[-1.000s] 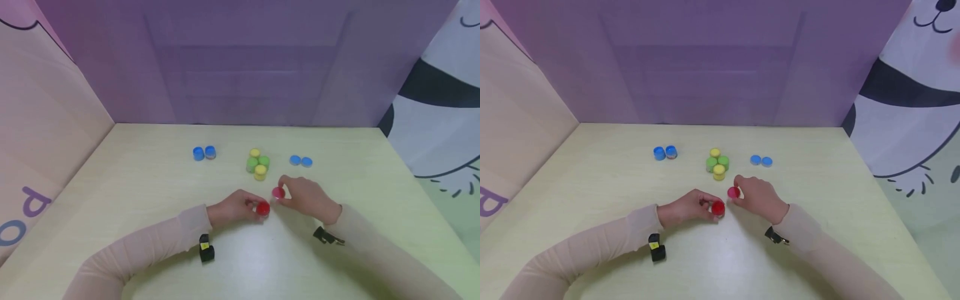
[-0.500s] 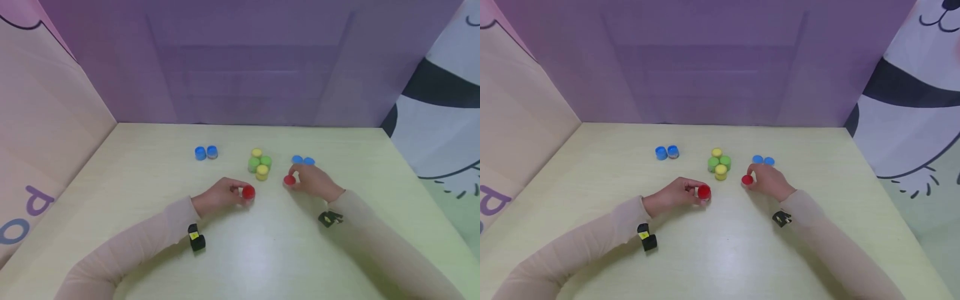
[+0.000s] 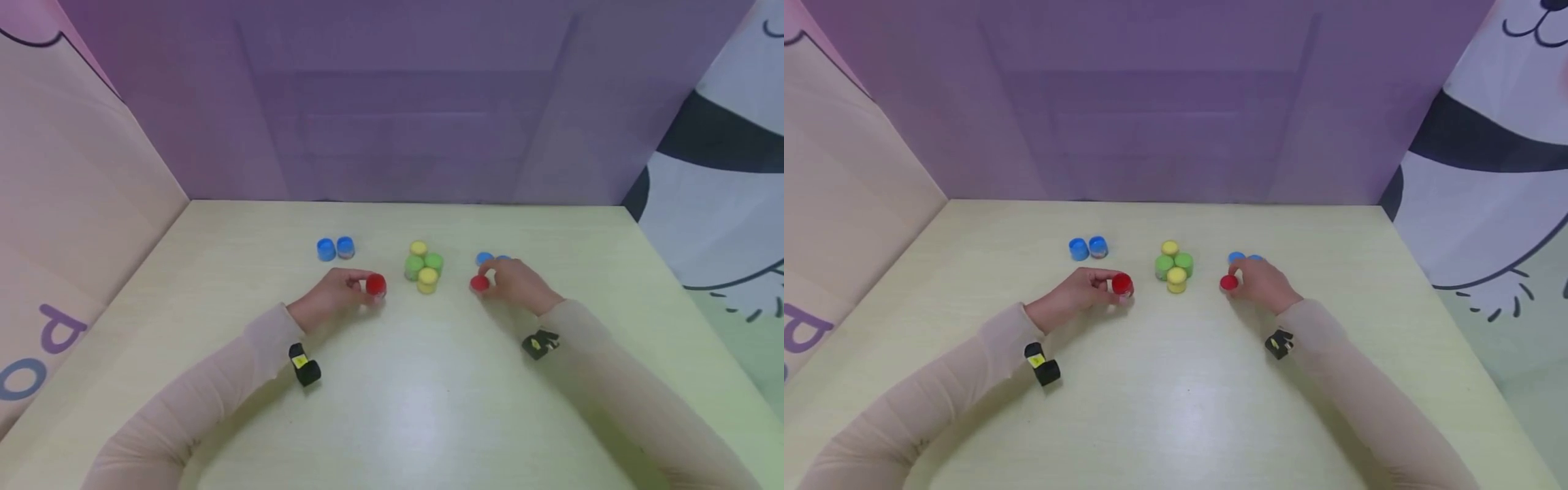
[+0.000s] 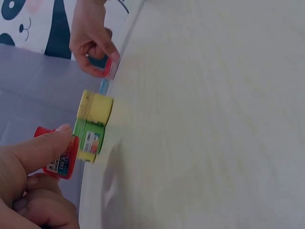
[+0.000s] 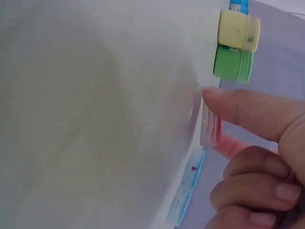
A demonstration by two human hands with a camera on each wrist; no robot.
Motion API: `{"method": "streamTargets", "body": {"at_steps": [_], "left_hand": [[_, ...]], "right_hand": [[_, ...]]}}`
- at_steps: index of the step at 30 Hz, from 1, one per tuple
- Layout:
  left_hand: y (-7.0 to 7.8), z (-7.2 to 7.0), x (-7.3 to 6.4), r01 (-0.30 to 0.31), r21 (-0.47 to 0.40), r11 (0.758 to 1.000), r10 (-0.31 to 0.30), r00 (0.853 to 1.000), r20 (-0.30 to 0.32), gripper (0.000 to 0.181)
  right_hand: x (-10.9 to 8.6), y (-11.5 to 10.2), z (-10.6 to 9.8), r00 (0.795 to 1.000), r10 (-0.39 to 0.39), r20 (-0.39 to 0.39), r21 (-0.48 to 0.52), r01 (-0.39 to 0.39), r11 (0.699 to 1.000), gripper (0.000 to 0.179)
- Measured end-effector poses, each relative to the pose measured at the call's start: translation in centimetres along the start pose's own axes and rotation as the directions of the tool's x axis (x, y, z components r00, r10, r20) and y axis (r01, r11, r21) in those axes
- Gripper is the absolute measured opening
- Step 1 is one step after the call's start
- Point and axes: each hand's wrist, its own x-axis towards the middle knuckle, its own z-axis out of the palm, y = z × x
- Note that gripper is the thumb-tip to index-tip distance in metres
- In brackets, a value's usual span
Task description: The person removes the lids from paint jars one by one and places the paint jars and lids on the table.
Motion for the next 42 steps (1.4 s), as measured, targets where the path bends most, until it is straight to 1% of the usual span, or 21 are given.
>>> {"method": "streamTargets", "body": {"at_steps": [3,10,13,18,20,22,24,27,31,35,38,42], "left_hand": [[-0.2,-0.8,0.3,-0.014,0.004,1.0,0.014,1.0,-0.021,0.049],[-0.6,-2.2,1.3,0.043,-0.038,0.998,-0.045,0.997,-0.055,0.056],[-0.7,-2.7,1.6,0.055,-0.048,0.997,-0.058,0.996,-0.067,0.06],[-1.0,-3.4,2.0,0.061,-0.094,0.994,-0.068,0.995,-0.07,0.061],[-1.2,-3.7,2.2,0.059,-0.117,0.991,-0.068,0.995,-0.078,0.059],[-1.3,-3.9,2.4,0.055,-0.122,0.991,-0.068,0.993,-0.098,0.058],[-1.5,-4.1,2.6,0.053,-0.122,0.991,-0.067,0.991,-0.115,0.057],[-1.8,-4.2,2.8,0.044,-0.117,0.992,-0.06,0.989,-0.134,0.057],[-2.1,-4.2,3.2,0.019,-0.117,0.993,-0.035,0.99,-0.134,0.055],[-2.3,-4.1,3.4,-0.004,-0.13,0.992,-0.014,0.991,-0.132,0.051],[-2.5,-4.1,3.6,-0.008,-0.14,0.99,-0.012,0.99,-0.141,0.049],[-2.5,-4.0,3.7,-0.001,-0.122,0.993,-0.019,0.986,-0.163,0.05]], "right_hand": [[0.1,0.2,0.0,1.0,0.017,-0.002,0.01,-0.017,1.0,0.032],[0.0,0.4,0.0,1.0,0.023,-0.012,0.012,-0.023,1.0,0.031],[0.0,0.4,0.0,0.999,0.029,-0.015,0.002,-0.029,1.0,0.033],[-0.2,0.2,-0.2,0.999,0.049,-0.018,0.012,-0.049,0.999,0.044],[-0.3,-0.1,-0.2,0.999,0.032,-0.027,0.011,-0.032,0.999,0.05],[-0.3,-0.5,-0.2,0.999,0.004,-0.035,0.009,-0.003,1.0,0.052],[-0.2,-0.9,-0.2,0.998,-0.034,-0.048,0.006,0.034,0.999,0.051],[-0.1,-1.8,0.0,0.997,-0.062,-0.052,0.045,0.065,0.997,0.047],[0.2,-2.9,0.5,0.995,-0.084,-0.054,0.093,0.088,0.992,0.044],[0.6,-4.1,0.9,0.992,-0.116,-0.054,0.08,0.12,0.989,0.043],[1.0,-5.0,1.3,0.994,-0.103,-0.04,0.063,0.106,0.992,0.042],[1.4,-5.9,1.6,0.998,-0.065,-0.025,0.049,0.067,0.997,0.042]]}}
